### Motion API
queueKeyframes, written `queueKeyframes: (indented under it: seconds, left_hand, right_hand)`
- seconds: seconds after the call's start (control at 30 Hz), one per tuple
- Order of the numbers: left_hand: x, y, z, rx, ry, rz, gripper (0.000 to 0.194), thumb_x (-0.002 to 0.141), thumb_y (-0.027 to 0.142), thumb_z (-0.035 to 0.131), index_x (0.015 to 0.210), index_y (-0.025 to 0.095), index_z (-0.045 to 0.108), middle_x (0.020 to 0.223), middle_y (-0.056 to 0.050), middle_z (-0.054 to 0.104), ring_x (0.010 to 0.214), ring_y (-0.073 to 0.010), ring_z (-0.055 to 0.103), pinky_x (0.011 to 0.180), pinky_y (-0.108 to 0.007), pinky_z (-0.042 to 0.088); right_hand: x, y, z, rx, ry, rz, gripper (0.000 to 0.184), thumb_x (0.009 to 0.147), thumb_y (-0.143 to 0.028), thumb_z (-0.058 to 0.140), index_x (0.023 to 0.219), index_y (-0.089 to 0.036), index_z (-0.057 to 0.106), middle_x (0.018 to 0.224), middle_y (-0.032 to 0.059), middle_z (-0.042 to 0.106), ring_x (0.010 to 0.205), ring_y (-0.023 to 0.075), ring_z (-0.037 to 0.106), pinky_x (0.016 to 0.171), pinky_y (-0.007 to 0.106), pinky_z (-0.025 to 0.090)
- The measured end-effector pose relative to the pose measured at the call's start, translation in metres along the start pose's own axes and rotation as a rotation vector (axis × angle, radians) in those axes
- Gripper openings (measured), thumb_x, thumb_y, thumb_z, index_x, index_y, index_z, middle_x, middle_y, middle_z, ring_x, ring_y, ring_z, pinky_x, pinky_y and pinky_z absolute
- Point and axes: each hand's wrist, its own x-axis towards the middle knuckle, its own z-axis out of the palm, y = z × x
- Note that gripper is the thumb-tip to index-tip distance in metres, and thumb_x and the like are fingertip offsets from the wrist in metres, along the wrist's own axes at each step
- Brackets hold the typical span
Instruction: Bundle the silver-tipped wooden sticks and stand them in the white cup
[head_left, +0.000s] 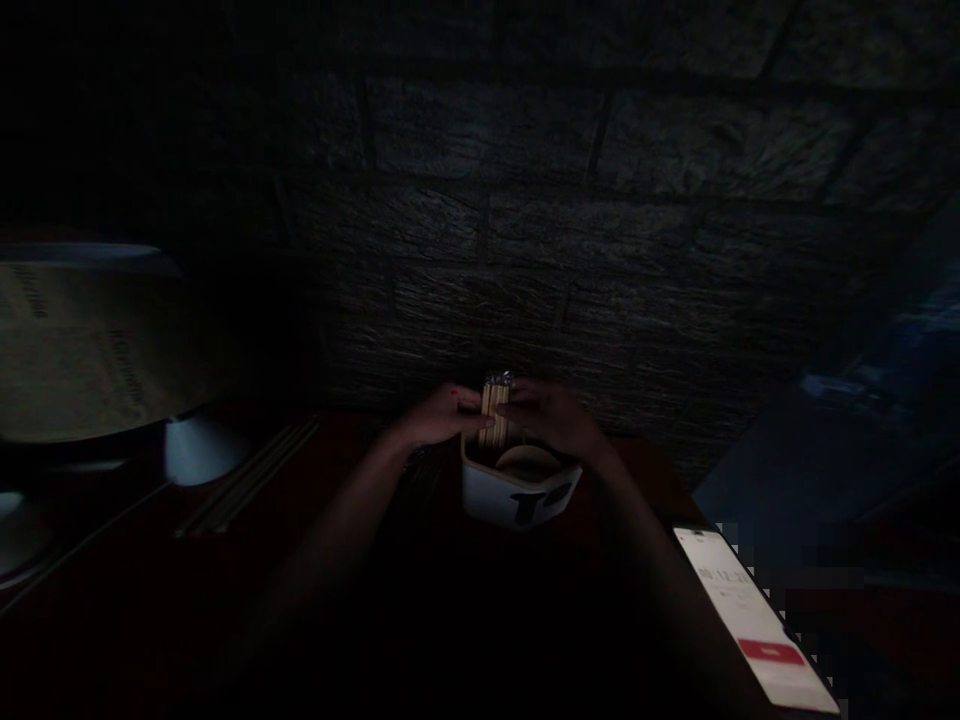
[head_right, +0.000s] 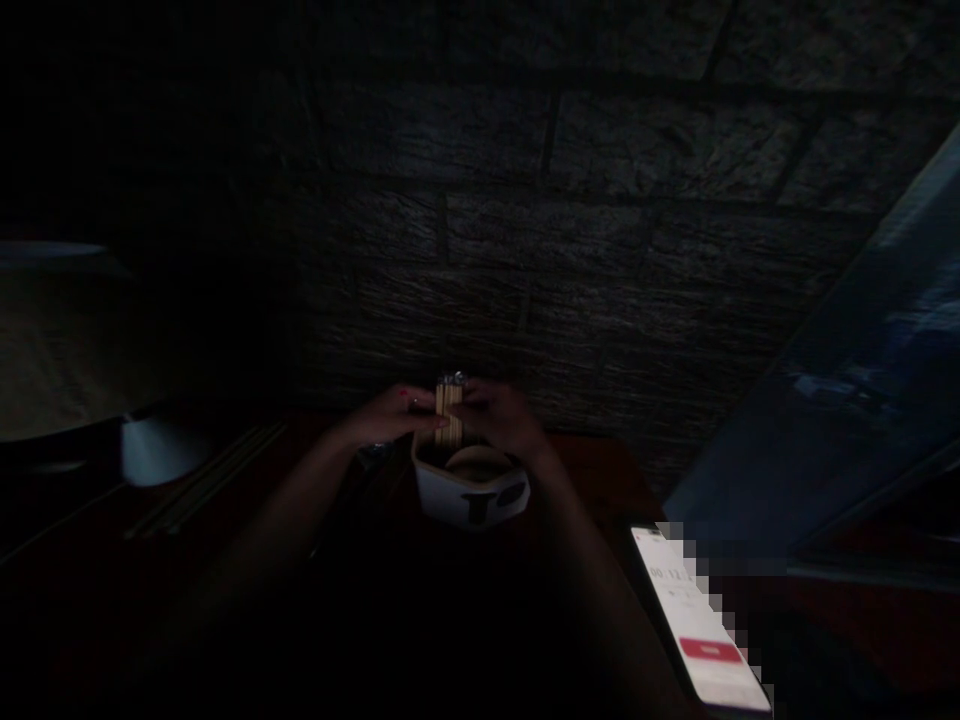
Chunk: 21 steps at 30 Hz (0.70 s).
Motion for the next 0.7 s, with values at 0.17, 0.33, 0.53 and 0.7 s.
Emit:
queueKeyframes:
  seconds: [0.17, 0.33, 0.53, 0.7]
  left_hand:
    - [-0.002, 0.003, -0.001, 0.027, 0.021, -0.002, 0.023, 0.078, 0.03, 0.066, 0.094, 0.017, 0.075, 0.095, -0.004, 0.076, 0.085, -0.0214, 0.068, 0.078, -0.03, 0.05]
    - [-0.02, 0.046, 0.002, 0.038, 0.191, 0.086, 0.023, 0.079, 0.032, 0.067, 0.094, 0.016, 0.075, 0.094, -0.005, 0.075, 0.093, -0.0228, 0.068, 0.086, -0.032, 0.051]
    - [-0.043, 0.098, 0.03, 0.091, 0.424, 0.216, 0.018, 0.081, 0.03, 0.067, 0.09, 0.018, 0.075, 0.092, -0.003, 0.075, 0.093, -0.0233, 0.068, 0.087, -0.033, 0.054]
    - [-0.047, 0.108, 0.045, 0.155, 0.53, 0.329, 0.015, 0.079, 0.03, 0.07, 0.085, 0.018, 0.076, 0.088, -0.002, 0.076, 0.083, -0.0217, 0.07, 0.08, -0.032, 0.056]
  right_hand:
    - [0.002, -0.003, 0.003, -0.02, 0.02, -0.034, 0.011, 0.082, -0.027, 0.064, 0.085, -0.019, 0.07, 0.084, 0.0016, 0.074, 0.078, 0.0178, 0.068, 0.069, 0.028, 0.049]
    - [-0.012, -0.038, -0.007, 0.128, 0.138, -0.19, 0.01, 0.082, -0.028, 0.066, 0.088, -0.021, 0.071, 0.085, 0.0004, 0.073, 0.082, 0.0165, 0.067, 0.077, 0.029, 0.052]
    - [-0.053, -0.092, -0.028, 0.098, 0.257, -0.278, 0.011, 0.082, -0.022, 0.069, 0.092, -0.025, 0.072, 0.092, -0.0005, 0.074, 0.086, 0.0167, 0.069, 0.078, 0.029, 0.057]
    - [-0.072, -0.111, -0.039, 0.066, 0.316, -0.314, 0.019, 0.081, -0.016, 0.07, 0.094, -0.029, 0.073, 0.094, -0.003, 0.075, 0.085, 0.0143, 0.071, 0.076, 0.025, 0.059]
